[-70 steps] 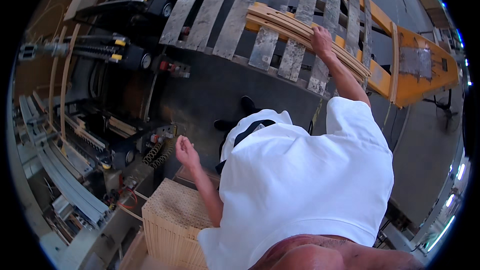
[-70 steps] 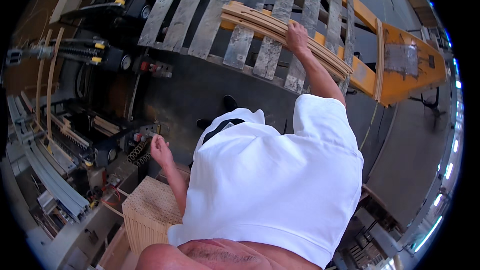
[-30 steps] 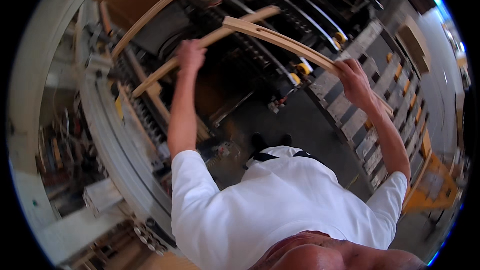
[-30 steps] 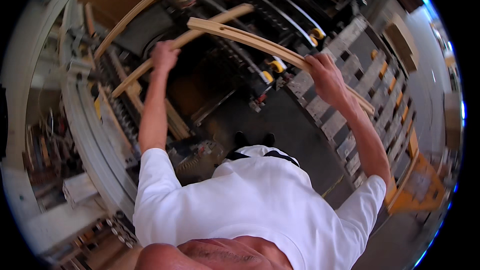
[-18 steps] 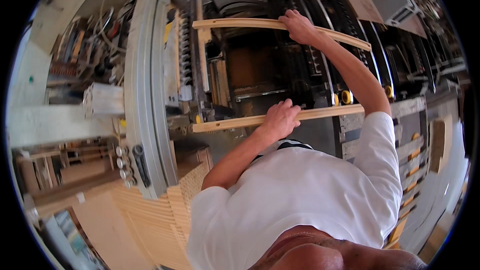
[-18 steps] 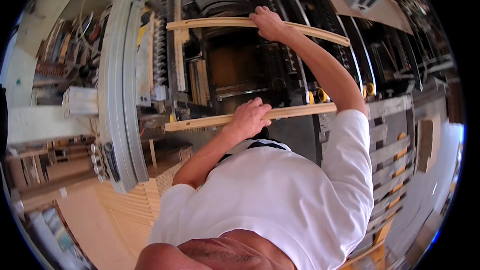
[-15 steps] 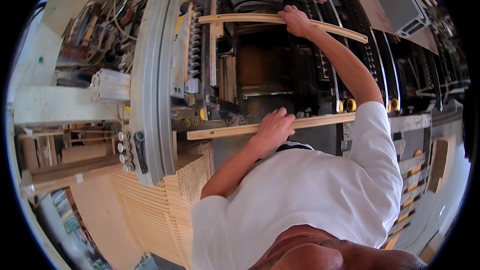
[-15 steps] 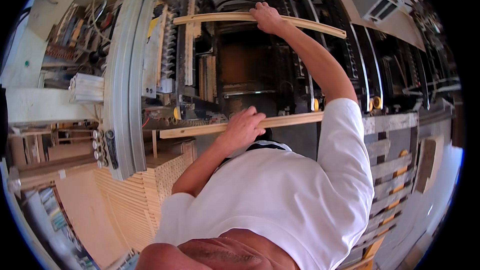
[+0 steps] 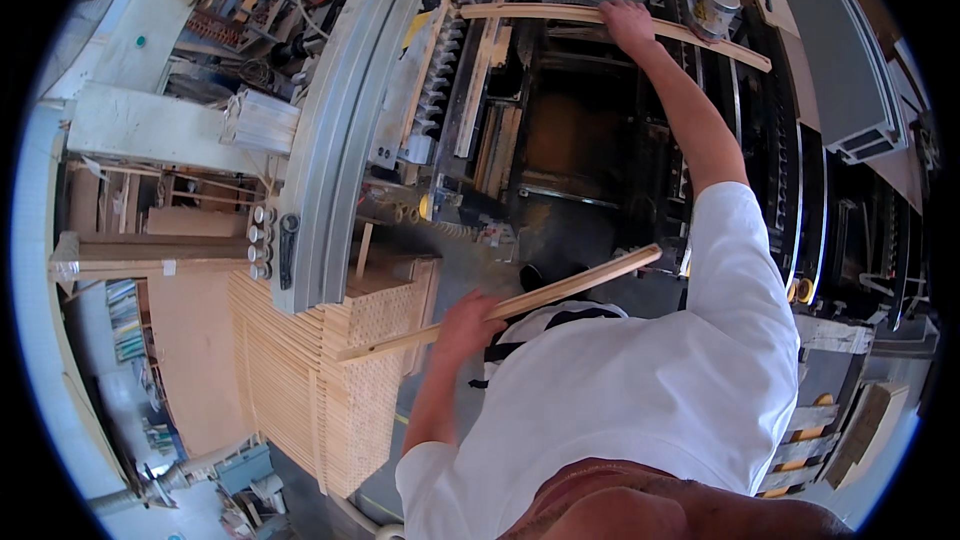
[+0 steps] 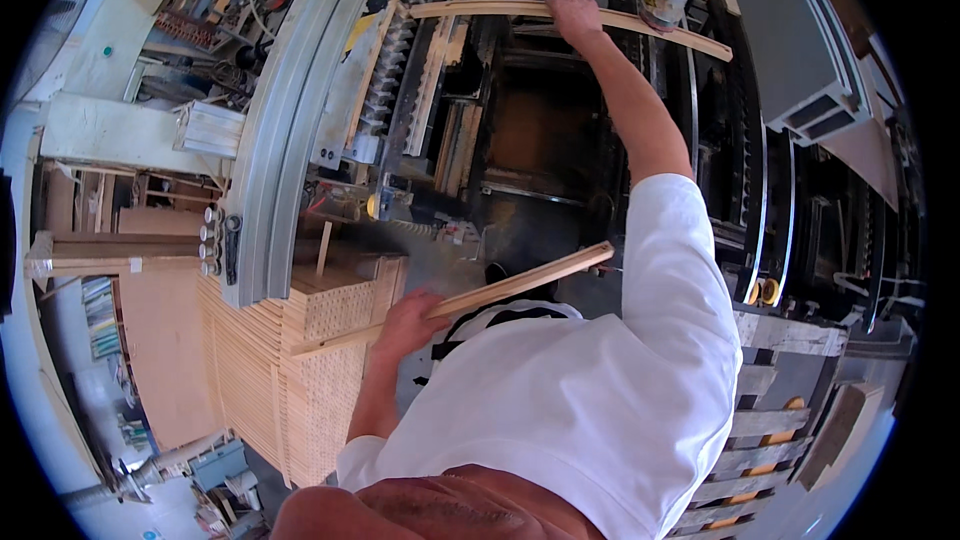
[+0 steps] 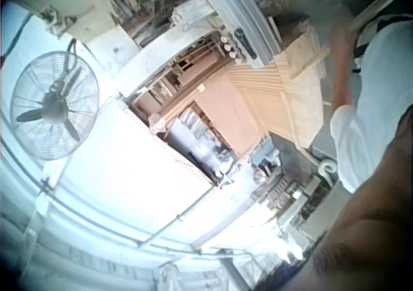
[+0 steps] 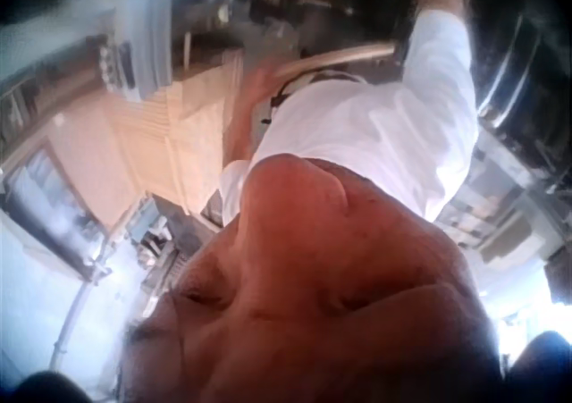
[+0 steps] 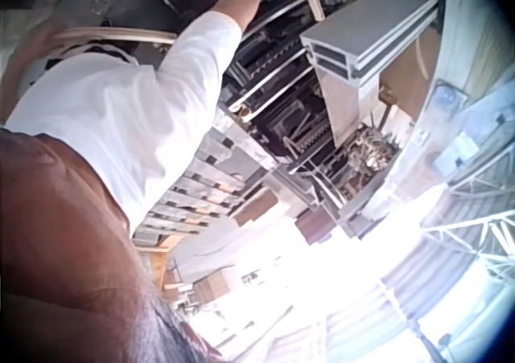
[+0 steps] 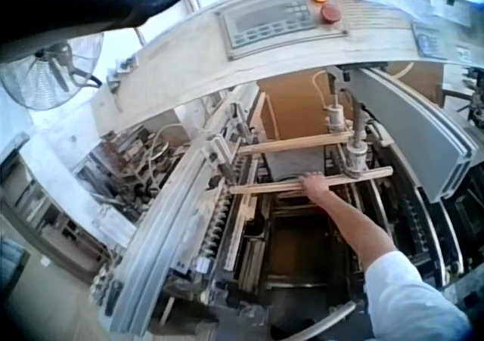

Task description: The person picks up thin wooden slats and feeds them one by one into a machine to smooth the edges. After processing, the slats are stacked on a nearby surface. The person then uses a yellow pallet jack to move a stack of finished wooden components.

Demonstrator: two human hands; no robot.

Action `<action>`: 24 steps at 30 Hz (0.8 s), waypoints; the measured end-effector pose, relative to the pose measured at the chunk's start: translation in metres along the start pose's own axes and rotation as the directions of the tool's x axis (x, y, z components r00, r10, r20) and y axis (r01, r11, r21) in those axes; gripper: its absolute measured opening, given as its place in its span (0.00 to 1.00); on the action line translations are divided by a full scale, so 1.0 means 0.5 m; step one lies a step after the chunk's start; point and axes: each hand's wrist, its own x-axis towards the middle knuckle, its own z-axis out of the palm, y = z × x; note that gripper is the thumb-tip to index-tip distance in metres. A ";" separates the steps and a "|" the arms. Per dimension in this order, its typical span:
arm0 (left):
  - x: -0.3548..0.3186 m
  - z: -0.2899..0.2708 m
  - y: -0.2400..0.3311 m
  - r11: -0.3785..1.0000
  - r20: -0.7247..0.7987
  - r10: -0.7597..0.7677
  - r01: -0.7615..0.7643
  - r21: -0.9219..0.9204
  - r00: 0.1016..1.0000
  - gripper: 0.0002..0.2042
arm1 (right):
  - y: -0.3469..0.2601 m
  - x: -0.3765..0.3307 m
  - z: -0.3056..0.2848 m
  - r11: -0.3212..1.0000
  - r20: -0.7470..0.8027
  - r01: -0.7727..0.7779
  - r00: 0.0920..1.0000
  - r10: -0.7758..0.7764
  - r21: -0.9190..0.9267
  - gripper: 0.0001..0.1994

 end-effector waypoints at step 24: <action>-0.318 -0.016 -0.143 0.729 -0.081 -0.585 0.478 -0.490 0.807 0.19 | -0.053 0.042 0.011 0.999 0.062 -0.030 0.998 0.027 0.041 0.16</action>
